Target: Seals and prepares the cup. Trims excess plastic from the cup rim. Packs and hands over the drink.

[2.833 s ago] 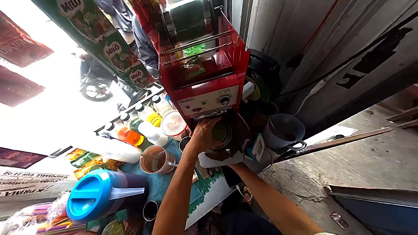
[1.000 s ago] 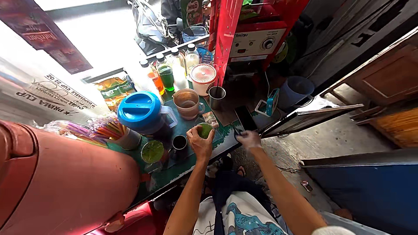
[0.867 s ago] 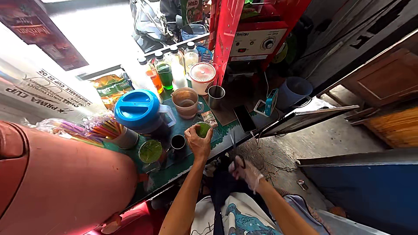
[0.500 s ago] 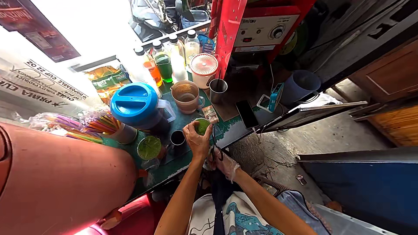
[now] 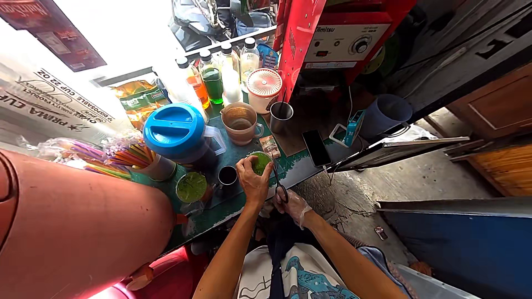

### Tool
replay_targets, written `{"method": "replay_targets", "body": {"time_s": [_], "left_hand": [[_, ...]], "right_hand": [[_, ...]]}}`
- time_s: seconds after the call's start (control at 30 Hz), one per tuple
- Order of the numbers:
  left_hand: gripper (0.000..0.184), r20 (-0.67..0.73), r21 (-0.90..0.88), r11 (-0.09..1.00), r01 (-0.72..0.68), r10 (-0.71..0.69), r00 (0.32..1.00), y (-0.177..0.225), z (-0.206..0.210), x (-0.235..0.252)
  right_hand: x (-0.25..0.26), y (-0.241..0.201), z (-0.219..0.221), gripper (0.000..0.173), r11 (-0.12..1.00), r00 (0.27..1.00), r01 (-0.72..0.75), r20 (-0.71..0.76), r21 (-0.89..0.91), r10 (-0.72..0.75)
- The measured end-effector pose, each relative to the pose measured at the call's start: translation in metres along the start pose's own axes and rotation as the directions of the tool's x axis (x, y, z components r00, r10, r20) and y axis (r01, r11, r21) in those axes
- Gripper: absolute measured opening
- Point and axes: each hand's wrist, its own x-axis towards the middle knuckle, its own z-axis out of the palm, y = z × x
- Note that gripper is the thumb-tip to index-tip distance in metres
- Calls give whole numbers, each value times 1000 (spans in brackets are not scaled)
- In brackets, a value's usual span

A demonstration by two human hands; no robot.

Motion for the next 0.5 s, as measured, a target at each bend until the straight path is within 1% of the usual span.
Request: {"method": "replay_targets", "body": {"time_s": [0.1,0.17,0.3,0.4,0.5], "left_hand": [[57,18,0,1000,-15,15,1000,1,-2,-1],[58,14,-5,1000,-14,14,1000,3,-3,-1],[72,29,-40,999,10,-9,1000,6,-8,2],[74,61,-67,998,16,-11,998,8,-11,2],[77,99,-87,996,8,0,995,7,-15,6]], "right_hand": [[3,-3,-9,49,1000,998,-7,59,2,7],[5,-6,-13,46,1000,999,-13,48,-16,14],[5,-9,-19,45,1000,998,-9,57,-28,10],[7,-12,-23,45,999,999,-10,44,-34,12],[9,-12,-27,45,998,998,-16,64,-55,19]]}}
